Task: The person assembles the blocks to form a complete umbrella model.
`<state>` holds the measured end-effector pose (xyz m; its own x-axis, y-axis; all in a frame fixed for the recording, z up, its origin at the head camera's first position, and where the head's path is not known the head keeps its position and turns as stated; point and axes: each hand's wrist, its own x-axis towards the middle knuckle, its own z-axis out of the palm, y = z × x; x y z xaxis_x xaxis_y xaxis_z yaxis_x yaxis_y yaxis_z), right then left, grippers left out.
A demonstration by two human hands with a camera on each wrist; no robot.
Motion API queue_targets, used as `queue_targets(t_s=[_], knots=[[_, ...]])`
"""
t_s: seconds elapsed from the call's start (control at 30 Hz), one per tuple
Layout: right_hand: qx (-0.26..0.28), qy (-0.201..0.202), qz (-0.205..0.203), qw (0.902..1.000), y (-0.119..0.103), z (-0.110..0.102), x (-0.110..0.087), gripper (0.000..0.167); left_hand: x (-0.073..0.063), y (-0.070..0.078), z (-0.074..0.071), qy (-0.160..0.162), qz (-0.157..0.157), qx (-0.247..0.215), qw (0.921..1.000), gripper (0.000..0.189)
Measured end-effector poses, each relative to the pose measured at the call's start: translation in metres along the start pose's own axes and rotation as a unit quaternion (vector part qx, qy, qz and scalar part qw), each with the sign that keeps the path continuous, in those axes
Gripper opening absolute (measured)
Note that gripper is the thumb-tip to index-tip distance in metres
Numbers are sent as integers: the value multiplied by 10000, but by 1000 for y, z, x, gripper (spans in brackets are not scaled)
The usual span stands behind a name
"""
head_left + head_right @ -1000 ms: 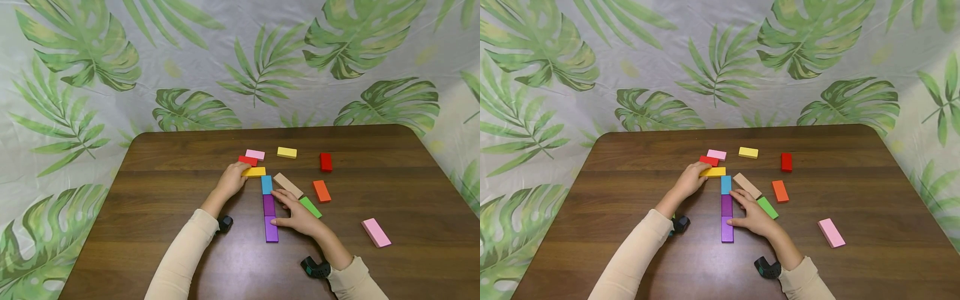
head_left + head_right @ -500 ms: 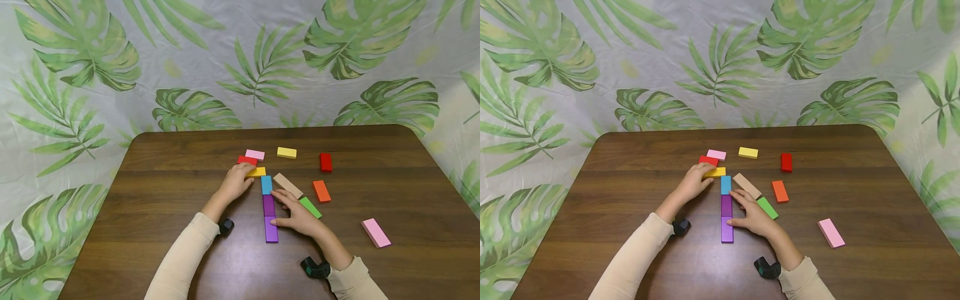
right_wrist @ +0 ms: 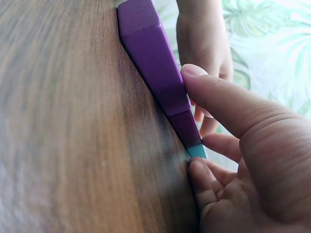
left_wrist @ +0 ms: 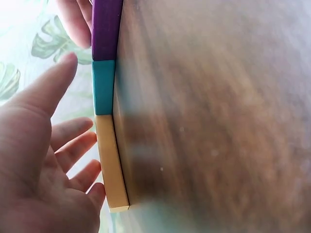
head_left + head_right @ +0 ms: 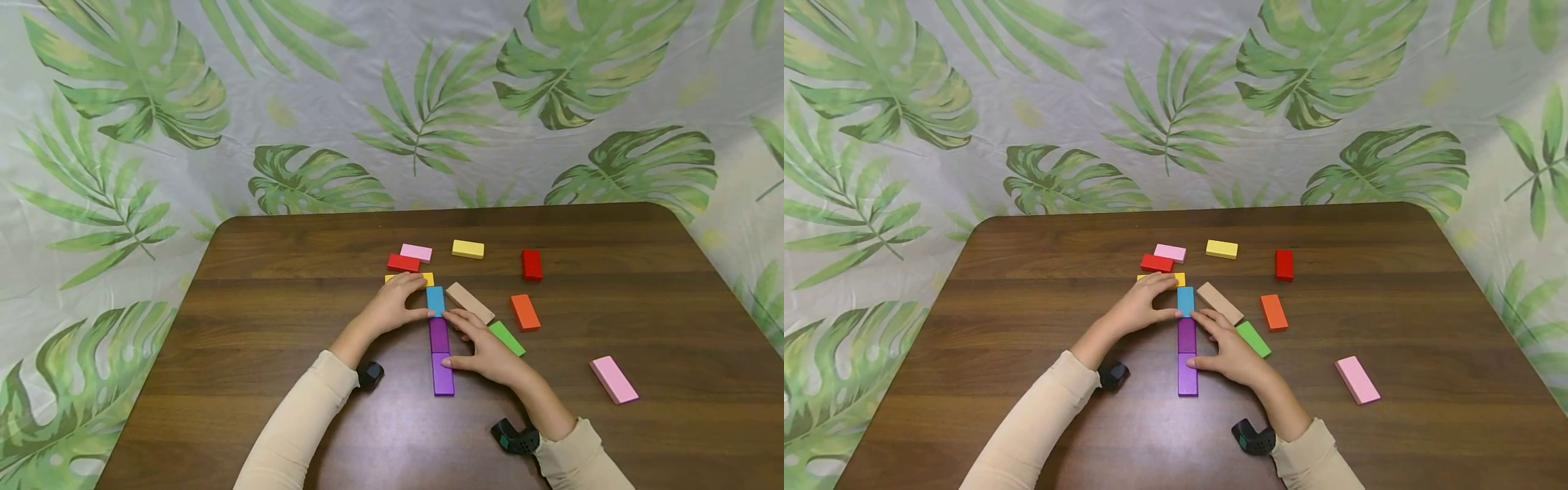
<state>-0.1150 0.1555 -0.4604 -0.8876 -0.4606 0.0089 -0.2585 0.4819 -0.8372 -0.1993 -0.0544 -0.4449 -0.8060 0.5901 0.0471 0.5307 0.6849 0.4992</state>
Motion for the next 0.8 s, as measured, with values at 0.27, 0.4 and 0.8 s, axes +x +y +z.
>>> queue_targets(t_s=[0.27, 0.4, 0.8], knots=[[-61, 11, -61, 10000, 6, 1, 2, 80, -1, 0, 2, -85, -57, 138, 9999, 76], [-90, 21, -106, 9999, 5, 1, 2, 80, 0, 0, 3, -89, -21, 188, 9998, 78], [-103, 1, 8, 9999, -4, 0, 0, 77, 1, -2, 5, -82, 80, 214, 9997, 76]])
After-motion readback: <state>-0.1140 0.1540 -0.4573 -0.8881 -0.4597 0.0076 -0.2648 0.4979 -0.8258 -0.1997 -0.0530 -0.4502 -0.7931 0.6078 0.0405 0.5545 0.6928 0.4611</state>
